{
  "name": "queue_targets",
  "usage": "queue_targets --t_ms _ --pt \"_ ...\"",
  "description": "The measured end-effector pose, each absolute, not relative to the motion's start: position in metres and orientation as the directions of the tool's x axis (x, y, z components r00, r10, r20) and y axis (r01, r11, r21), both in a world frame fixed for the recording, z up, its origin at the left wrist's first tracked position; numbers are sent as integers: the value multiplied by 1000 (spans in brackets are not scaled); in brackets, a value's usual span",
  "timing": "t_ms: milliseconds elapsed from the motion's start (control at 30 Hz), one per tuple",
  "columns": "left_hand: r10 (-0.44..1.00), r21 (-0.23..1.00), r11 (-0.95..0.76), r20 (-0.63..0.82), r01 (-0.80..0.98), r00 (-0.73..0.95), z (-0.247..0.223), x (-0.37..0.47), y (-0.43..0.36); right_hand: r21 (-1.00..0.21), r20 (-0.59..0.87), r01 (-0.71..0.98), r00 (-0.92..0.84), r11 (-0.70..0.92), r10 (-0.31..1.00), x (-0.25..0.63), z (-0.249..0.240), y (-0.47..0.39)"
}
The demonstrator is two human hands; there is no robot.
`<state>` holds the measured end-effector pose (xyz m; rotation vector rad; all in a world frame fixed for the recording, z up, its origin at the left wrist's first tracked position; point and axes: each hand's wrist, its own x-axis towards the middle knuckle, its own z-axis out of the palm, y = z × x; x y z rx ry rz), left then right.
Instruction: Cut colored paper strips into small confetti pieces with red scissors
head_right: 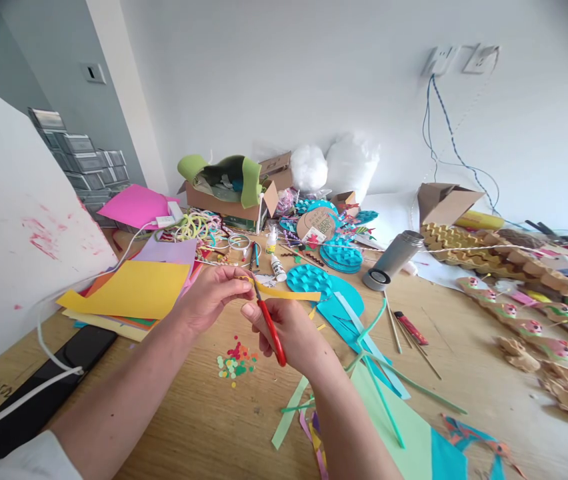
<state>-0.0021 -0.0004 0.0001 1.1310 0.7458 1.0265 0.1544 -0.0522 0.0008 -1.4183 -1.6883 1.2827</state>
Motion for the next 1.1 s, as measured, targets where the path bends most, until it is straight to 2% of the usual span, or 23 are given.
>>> queue_targets --t_ms 300,833,900,1000,1100 --pt "920 962 109 -2 -249 392 1 -4 1 -915 -118 404 -297 13 947 157 2 -53" --pt "915 951 133 -9 -279 404 3 -4 -1 -927 -158 372 -293 -40 943 156 5 -55" --pt "943 938 102 14 -330 332 3 -1 0 -930 -143 367 -283 -30 948 156 6 -54" --pt "994 922 -12 55 -388 99 0 4 0 -936 -113 350 -249 -19 962 155 5 -54" --pt "991 939 -132 127 -317 -37 -3 10 -4 -942 -94 336 -217 -16 972 154 2 -53"
